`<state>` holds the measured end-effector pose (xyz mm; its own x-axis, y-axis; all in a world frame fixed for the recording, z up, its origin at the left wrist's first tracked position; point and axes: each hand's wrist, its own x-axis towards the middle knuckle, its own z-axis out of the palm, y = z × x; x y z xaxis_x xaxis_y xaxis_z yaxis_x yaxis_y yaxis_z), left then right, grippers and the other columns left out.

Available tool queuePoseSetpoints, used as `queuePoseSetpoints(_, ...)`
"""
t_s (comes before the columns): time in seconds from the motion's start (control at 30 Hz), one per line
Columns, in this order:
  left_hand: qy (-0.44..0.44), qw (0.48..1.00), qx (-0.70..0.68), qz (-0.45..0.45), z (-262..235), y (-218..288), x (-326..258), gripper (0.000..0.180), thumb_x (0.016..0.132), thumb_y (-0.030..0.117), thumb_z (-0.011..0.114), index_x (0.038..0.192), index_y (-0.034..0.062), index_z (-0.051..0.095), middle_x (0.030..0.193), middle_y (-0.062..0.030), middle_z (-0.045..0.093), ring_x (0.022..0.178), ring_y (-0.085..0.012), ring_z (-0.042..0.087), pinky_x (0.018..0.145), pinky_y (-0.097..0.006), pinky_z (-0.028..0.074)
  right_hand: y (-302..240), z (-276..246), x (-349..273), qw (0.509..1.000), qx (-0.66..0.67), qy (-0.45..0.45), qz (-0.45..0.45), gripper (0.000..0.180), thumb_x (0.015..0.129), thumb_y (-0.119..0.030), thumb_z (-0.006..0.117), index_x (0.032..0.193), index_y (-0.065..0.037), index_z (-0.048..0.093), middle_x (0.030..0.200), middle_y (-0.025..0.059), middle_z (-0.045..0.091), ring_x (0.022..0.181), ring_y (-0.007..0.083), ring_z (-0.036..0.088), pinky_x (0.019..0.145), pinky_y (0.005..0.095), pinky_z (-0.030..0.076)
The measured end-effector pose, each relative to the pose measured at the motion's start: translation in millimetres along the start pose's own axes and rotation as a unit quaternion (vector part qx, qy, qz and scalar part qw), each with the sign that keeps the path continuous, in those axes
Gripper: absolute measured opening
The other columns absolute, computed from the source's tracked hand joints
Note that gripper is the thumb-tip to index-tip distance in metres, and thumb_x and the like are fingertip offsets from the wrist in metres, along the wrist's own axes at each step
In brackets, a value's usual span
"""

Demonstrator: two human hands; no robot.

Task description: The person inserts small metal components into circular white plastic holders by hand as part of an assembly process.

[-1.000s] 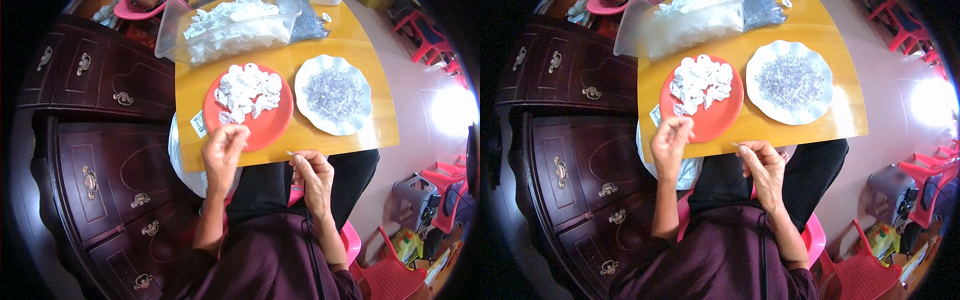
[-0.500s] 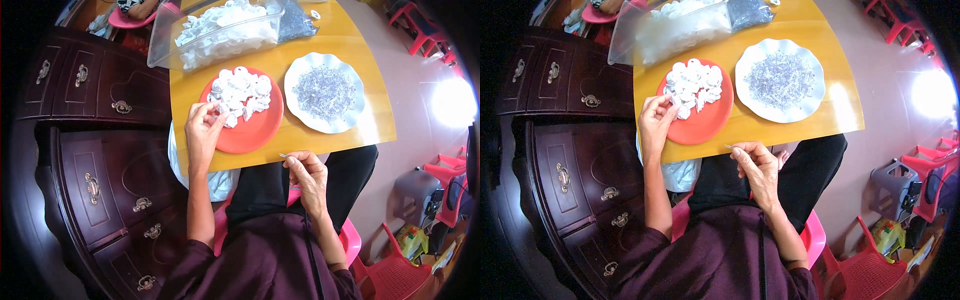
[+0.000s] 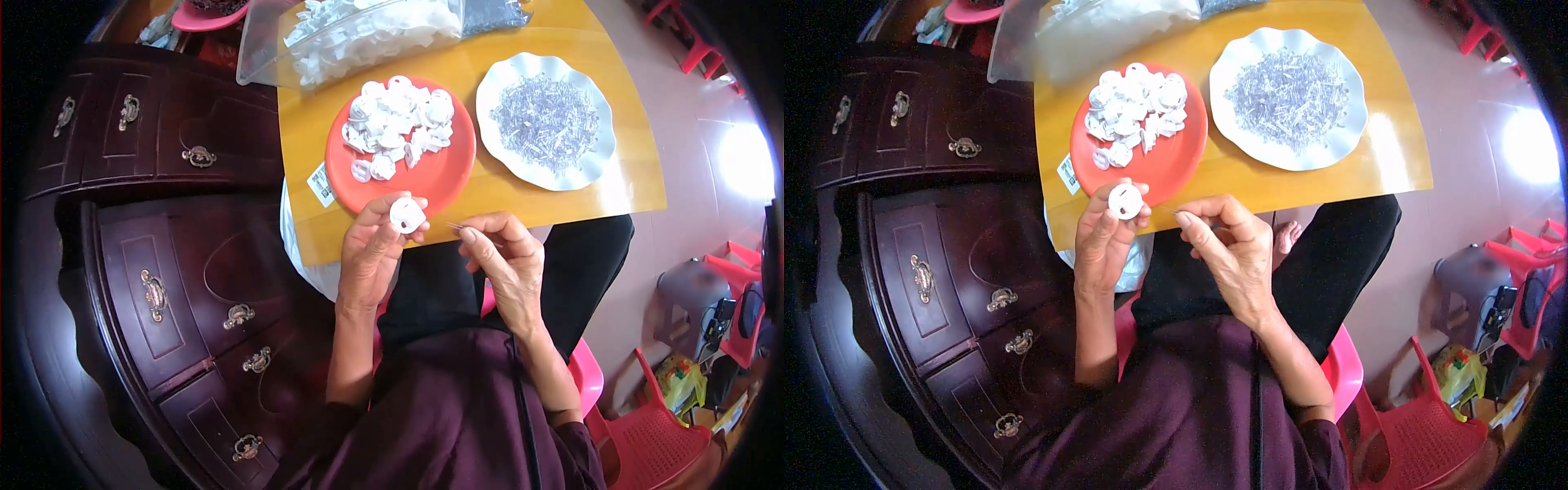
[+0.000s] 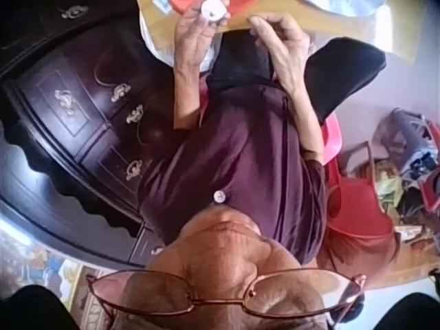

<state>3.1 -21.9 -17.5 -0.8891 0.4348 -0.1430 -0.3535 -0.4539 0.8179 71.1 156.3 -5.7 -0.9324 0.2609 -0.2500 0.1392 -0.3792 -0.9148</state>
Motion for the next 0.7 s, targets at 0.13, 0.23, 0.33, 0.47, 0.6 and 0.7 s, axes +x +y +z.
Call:
queuePoseSetpoints(0.13, -0.01, 1.0, 0.017, 0.001, 2.7, -2.7, 1.1, 0.044, 0.095, 0.016, 0.064, 0.134, 0.0023, 0.05, 0.127, -0.0174, 0.059, 0.105, -0.0224, 0.062, 0.09, -0.034, 0.048, 2.4, 5.5, 2.9, 0.997, -0.031, -0.016, -0.073, 0.01, 0.089, -0.008, 0.07, 0.095, -0.001, 0.068, 0.091, 0.0044, 0.07, 0.073, 0.0075, 0.062, 0.062, 0.022, 0.05)
queuePoseSetpoints(0.23, -0.014, 1.0, 0.023, -0.005, 1.7, -4.3, 0.1, 0.044, 0.095, 0.016, 0.064, 0.134, 0.0013, 0.05, 0.126, -0.0168, 0.06, 0.107, -0.0216, 0.062, 0.092, -0.034, 0.049, 3.0, 9.9, 6.0, 0.987, -0.076, -0.022, -0.138, 0.009, 0.089, -0.007, 0.07, 0.095, -0.001, 0.068, 0.096, 0.0069, 0.071, 0.079, 0.0112, 0.066, 0.066, 0.0239, 0.052)
queuePoseSetpoints(0.33, -0.02, 0.999, 0.021, -0.016, 0.7, -6.6, -0.5, 0.044, 0.094, 0.016, 0.064, 0.133, 0.0003, 0.051, 0.125, -0.0162, 0.06, 0.108, -0.0207, 0.061, 0.093, -0.035, 0.05, -0.7, 10.5, 5.0, 0.984, -0.107, -0.023, -0.144, 0.008, 0.088, -0.006, 0.069, 0.095, -0.002, 0.068, 0.099, 0.0082, 0.071, 0.084, 0.0146, 0.068, 0.067, 0.0257, 0.054)
queuePoseSetpoints(0.47, -0.027, 0.999, 0.032, -0.024, 2.9, -6.7, -1.6, 0.044, 0.095, 0.017, 0.063, 0.133, 0.0002, 0.051, 0.125, -0.0153, 0.061, 0.109, -0.0195, 0.06, 0.093, -0.035, 0.049, -2.0, 9.5, 5.3, 0.981, -0.122, -0.031, -0.148, 0.008, 0.087, -0.006, 0.07, 0.094, -0.002, 0.067, 0.099, 0.0085, 0.071, 0.084, 0.0155, 0.069, 0.066, 0.0267, 0.055)
queuePoseSetpoints(0.6, -0.027, 0.999, 0.036, -0.02, 6.4, -6.3, -1.1, 0.043, 0.095, 0.018, 0.064, 0.132, 0.0002, 0.052, 0.123, -0.0142, 0.061, 0.107, -0.0185, 0.059, 0.092, -0.034, 0.048, -2.4, 8.7, 4.6, 0.979, -0.131, -0.037, -0.154, 0.009, 0.087, -0.006, 0.07, 0.094, -0.002, 0.067, 0.099, 0.0083, 0.071, 0.084, 0.0157, 0.069, 0.065, 0.0267, 0.055)
queuePoseSetpoints(0.7, -0.031, 0.998, 0.04, -0.022, 6.3, -5.7, -1.0, 0.041, 0.095, 0.018, 0.064, 0.131, 0.0002, 0.054, 0.122, -0.0131, 0.062, 0.105, -0.0175, 0.059, 0.091, -0.033, 0.047, -3.2, 8.1, 3.9, 0.978, -0.136, -0.034, -0.157, 0.01, 0.087, -0.006, 0.07, 0.095, -0.002, 0.066, 0.098, 0.0079, 0.071, 0.084, 0.016, 0.069, 0.065, 0.0267, 0.055)
